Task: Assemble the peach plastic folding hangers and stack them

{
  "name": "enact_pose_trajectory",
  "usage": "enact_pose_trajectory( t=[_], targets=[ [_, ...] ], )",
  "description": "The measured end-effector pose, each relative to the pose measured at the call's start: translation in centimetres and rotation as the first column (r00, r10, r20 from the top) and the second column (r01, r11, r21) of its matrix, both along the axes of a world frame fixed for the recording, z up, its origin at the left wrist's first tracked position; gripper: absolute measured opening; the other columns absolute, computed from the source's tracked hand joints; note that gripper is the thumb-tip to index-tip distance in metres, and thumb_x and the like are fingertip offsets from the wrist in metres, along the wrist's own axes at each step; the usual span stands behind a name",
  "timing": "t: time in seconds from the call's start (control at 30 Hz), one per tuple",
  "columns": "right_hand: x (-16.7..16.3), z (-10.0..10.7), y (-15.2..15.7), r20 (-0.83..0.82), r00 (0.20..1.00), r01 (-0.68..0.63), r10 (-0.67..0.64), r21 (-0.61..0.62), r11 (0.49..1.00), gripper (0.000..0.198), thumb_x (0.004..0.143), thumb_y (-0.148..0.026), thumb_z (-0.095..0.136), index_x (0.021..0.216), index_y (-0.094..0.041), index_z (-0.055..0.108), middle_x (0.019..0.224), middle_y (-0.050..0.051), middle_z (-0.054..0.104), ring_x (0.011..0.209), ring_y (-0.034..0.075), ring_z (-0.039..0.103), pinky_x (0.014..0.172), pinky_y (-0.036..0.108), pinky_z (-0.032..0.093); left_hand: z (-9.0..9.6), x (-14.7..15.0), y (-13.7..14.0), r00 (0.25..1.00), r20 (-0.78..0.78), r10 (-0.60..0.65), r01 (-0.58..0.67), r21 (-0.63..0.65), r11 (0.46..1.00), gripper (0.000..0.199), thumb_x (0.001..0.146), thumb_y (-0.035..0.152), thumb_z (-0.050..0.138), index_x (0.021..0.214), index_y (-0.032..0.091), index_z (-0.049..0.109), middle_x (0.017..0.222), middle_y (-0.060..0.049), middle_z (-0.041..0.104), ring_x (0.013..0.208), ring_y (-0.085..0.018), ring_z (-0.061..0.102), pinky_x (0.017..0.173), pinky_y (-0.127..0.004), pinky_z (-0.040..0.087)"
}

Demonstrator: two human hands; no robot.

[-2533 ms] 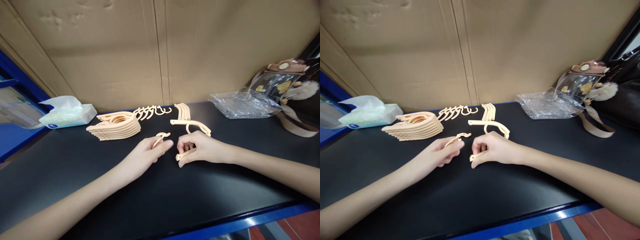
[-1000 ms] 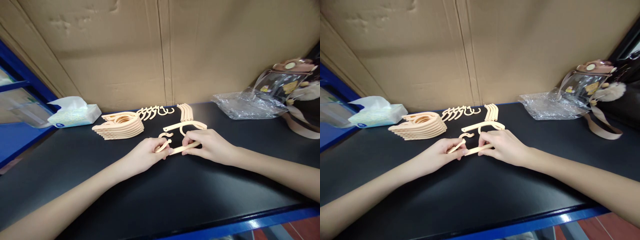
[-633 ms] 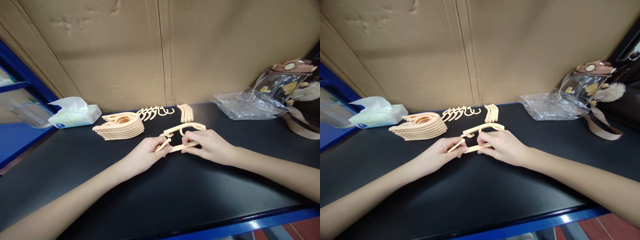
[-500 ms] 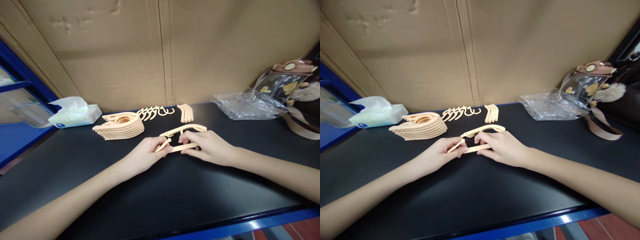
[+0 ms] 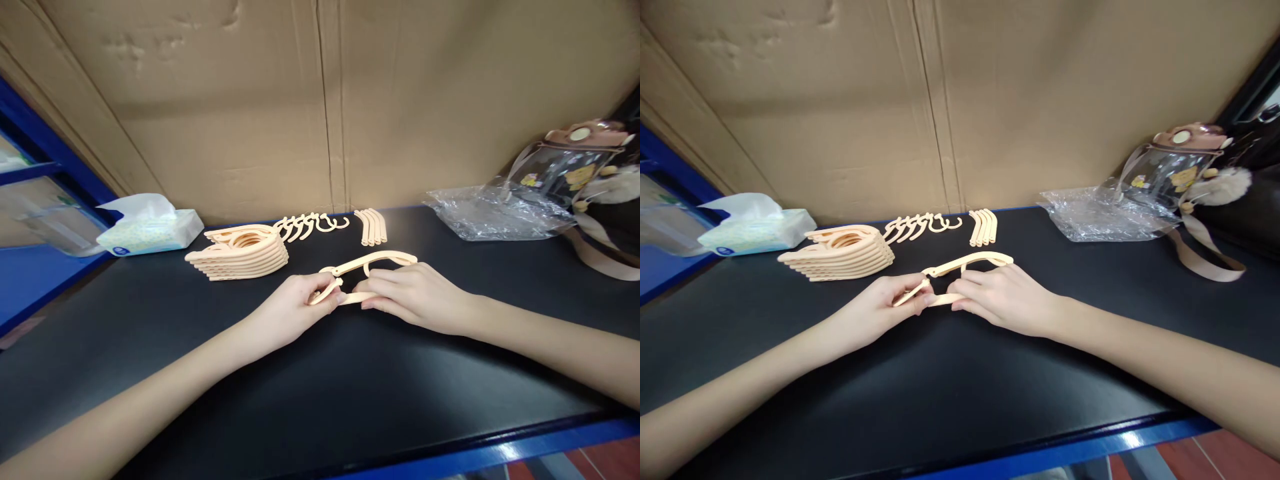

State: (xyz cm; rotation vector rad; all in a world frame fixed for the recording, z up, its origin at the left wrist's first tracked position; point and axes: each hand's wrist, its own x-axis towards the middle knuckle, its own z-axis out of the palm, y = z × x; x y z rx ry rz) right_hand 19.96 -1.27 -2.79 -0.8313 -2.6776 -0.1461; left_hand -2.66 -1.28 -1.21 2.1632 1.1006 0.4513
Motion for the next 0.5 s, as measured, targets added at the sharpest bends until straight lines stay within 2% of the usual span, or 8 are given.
enact_pose_trajectory(
  t=[0.3,0.5],
  targets=[
    [-0.06,-0.15,-0.46,-0.045,0.998,0.032,-0.034,-0.047,0.998,0.029,0.097,-0.036,0.036,0.103,-0.022,0.061,0.083,0.004,0.069,0.071,0.016,0.063,0.066,0.026,0.042,0.04,-0.26,0.2,1.0,0.0,0.005,-0.005,0.019,1.0,0.026,0.09,0.037,0.043,0.075,0.017,0.049,0.066,0.005,0.039,0.061,-0.01,0.033,0.055,-0.022,0.026],
    [-0.04,0.03,-0.4,-0.025,0.999,0.019,-0.021,-0.093,0.995,0.03,0.098,-0.034,0.033,0.105,-0.019,0.058,0.088,0.005,0.068,0.071,0.015,0.064,0.059,0.025,0.04,0.12,-0.2,0.02,1.0,-0.006,-0.009,0.009,0.046,0.999,0.029,0.092,0.038,0.042,0.072,0.017,0.047,0.066,0.006,0.038,0.06,-0.009,0.032,0.056,-0.022,0.026]
  ],
)
